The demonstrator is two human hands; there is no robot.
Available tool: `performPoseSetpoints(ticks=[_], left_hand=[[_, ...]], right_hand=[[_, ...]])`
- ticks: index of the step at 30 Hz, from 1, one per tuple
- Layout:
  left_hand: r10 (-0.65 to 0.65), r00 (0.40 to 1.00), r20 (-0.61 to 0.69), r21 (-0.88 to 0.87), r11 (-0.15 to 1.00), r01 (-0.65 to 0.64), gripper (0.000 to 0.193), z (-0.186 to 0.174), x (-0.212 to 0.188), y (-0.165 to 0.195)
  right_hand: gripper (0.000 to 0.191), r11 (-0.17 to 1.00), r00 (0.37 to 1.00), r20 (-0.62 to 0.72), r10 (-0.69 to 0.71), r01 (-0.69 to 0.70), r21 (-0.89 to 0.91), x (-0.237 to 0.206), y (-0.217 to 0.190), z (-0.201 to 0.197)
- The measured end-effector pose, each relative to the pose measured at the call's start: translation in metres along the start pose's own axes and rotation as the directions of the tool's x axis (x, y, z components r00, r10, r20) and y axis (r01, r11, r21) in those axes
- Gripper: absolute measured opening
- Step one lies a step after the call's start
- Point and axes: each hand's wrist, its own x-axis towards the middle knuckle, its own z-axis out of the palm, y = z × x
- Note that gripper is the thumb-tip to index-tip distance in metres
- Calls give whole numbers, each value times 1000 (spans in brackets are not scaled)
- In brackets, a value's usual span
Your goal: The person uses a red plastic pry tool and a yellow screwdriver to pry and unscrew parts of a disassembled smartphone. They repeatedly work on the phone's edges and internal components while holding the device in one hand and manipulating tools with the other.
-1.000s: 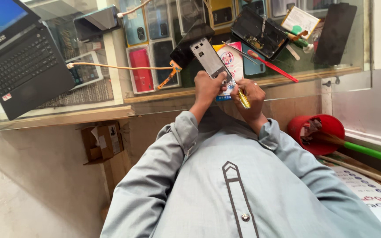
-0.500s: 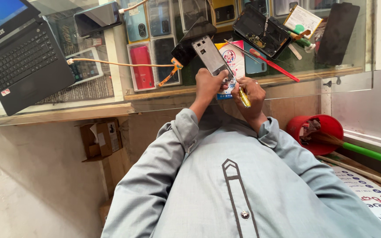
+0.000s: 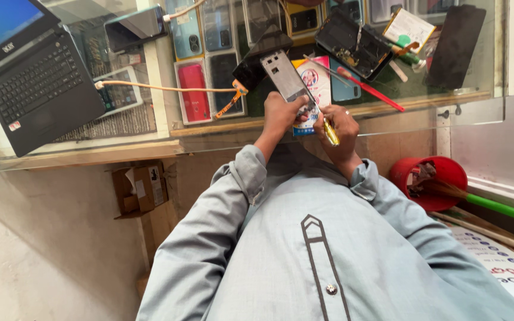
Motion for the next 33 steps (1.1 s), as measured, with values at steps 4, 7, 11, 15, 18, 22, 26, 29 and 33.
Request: performPoseSetpoints(ticks=[4,7,11,15,18,22,26,29,33], left_hand=[[-5,1000,23,-11,1000,5,26,0,0,0],[-25,999,23,-5,1000,26,26,0,1,0],[-28,999,27,-2,1000,28,26,-1,0,1],[-19,1000,12,44,999,18,26,-4,-1,2],[-5,999,37,-10,1000,5,27,-5,1,1],[-53,997,61,-15,998,54,26,-9,6,-4],[-59,991,124,-73,995,68,24,-13,11,-3],[-102,989,112,-37,994,106,25,-12,12,-2],[-104,986,128,-76,991,114,24,-15,13,0]], right_hand=[[16,1000,1000,4,-20,20,-14,0,1,0],[16,1000,1000,20,-21,21,-7,0,1,0],[15,996,998,27,-53,55,-66,3,-4,-1],[14,996,997,24,-70,71,-54,7,-8,0],[10,1000,999,53,-6,6,-4,9,-6,1],[12,992,986,124,113,-118,36,9,0,-1],[13,999,993,117,22,-26,39,12,3,1],[11,1000,989,149,-9,5,26,16,4,2],[9,999,988,144,-52,49,22,18,4,3]])
